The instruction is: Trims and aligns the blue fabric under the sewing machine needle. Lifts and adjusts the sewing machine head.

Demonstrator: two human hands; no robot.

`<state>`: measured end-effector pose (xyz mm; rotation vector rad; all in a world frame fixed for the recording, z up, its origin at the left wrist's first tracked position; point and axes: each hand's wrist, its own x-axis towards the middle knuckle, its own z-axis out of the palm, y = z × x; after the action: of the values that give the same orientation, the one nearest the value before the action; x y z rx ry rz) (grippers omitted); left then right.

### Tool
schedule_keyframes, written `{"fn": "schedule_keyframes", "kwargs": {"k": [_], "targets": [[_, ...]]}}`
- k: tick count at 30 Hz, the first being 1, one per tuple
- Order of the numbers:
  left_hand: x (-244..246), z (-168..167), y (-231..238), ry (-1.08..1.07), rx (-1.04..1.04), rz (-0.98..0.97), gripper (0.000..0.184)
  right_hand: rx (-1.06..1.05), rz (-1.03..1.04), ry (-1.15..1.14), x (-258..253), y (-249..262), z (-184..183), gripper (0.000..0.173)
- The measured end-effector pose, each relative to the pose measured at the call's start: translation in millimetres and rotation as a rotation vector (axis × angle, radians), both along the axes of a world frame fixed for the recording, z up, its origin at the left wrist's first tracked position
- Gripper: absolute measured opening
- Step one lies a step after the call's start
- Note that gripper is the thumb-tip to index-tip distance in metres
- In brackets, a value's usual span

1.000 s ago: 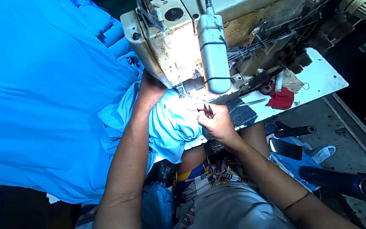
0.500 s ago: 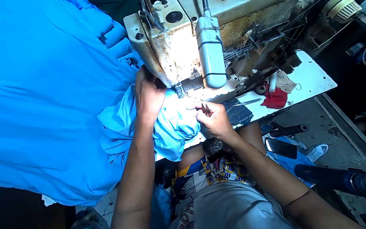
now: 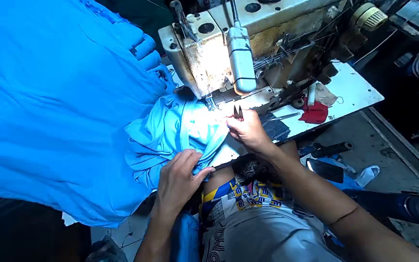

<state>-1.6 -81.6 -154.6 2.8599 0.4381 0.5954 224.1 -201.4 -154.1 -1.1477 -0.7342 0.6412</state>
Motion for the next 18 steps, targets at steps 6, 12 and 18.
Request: {"fn": "schedule_keyframes", "kwargs": {"k": [6, 12, 18], "targets": [[-29.2, 61.0, -18.6, -0.144, 0.067, -0.015, 0.03, -0.119, -0.147, -0.935, 13.0, 2.8, -2.7, 0.029], [-14.9, 70.8, -34.3, -0.285, -0.137, -0.335, 0.019, 0.152, 0.111, -1.039, 15.6, -1.9, -0.3, 0.031], [21.3, 24.9, -30.1, -0.462, -0.173, -0.343, 0.023, 0.244, 0.286, -0.722, 17.9, -27.0, -15.3, 0.015]]}}
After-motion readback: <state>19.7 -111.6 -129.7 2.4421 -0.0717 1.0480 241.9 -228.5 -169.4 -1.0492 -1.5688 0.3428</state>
